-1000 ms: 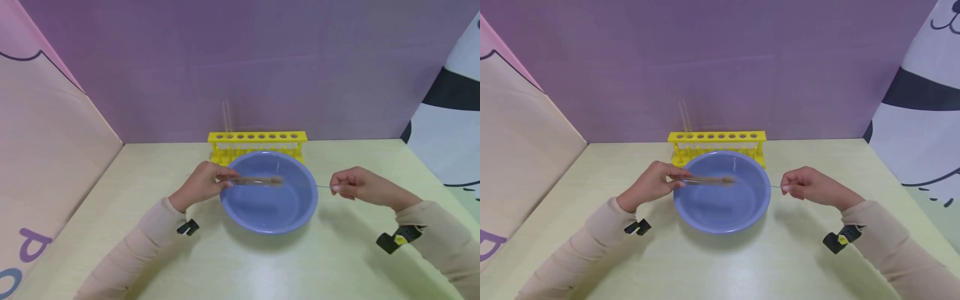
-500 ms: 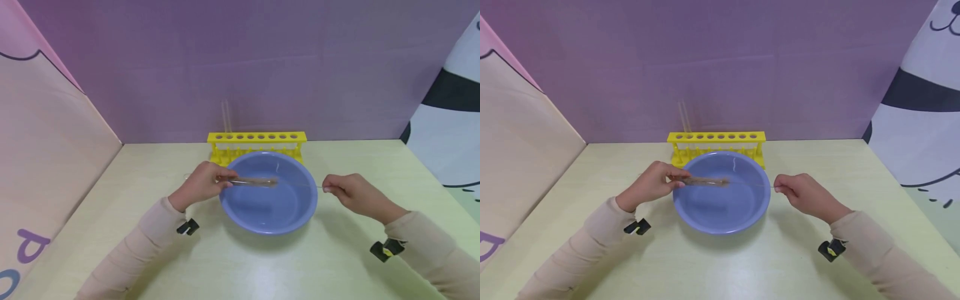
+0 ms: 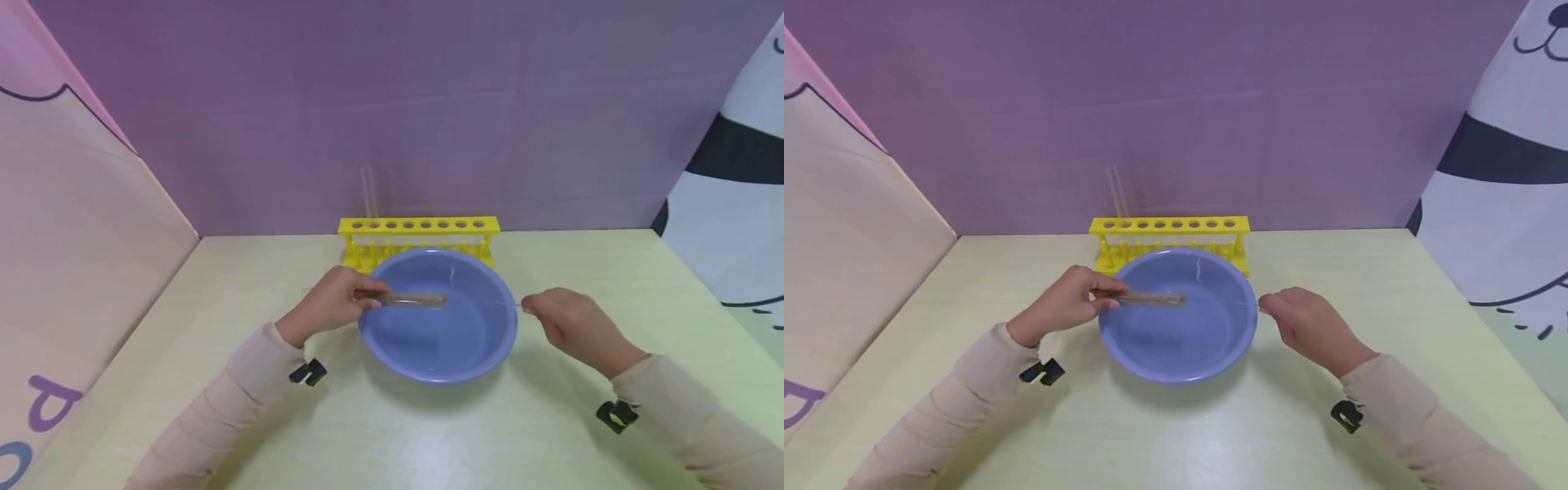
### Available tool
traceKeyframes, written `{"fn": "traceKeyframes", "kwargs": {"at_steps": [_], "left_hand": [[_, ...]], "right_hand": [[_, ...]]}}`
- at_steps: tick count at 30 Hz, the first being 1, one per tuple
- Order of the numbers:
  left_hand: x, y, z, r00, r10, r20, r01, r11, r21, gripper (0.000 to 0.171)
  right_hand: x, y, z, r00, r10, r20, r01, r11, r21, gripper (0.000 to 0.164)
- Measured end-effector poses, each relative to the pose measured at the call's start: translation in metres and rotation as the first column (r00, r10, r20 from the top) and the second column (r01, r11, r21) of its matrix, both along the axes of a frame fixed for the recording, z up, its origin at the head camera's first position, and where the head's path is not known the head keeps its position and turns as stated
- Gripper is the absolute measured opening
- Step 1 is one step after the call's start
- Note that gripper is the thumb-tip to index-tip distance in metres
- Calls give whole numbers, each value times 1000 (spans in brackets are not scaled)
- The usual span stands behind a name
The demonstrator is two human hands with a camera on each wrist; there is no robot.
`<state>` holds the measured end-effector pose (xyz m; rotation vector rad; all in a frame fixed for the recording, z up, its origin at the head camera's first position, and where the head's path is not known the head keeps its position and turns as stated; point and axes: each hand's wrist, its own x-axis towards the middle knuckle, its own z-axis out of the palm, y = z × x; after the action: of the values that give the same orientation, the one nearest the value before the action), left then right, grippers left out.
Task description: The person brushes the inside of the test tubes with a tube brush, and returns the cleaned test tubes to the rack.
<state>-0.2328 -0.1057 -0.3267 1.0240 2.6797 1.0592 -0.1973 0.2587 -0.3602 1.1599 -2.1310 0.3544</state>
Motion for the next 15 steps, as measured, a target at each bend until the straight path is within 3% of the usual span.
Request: {"fn": "traceKeyframes", "kwargs": {"at_steps": [3, 7, 15], "left_hand": [[-1, 1, -1, 1000, -9, 25, 9, 1000, 3, 26], [-2, 2, -2, 999, -36, 39, 36, 999, 15, 25], [-1, 3, -2, 997, -51, 63, 50, 999, 22, 25]], "right_hand": [[-3, -1, -3, 995, 33, -95, -31, 999, 20, 36], [-6, -4, -5, 971, 80, -223, -78, 997, 18, 31], [-6, -15, -2, 915, 165, -369, -180, 984, -6, 28]]}}
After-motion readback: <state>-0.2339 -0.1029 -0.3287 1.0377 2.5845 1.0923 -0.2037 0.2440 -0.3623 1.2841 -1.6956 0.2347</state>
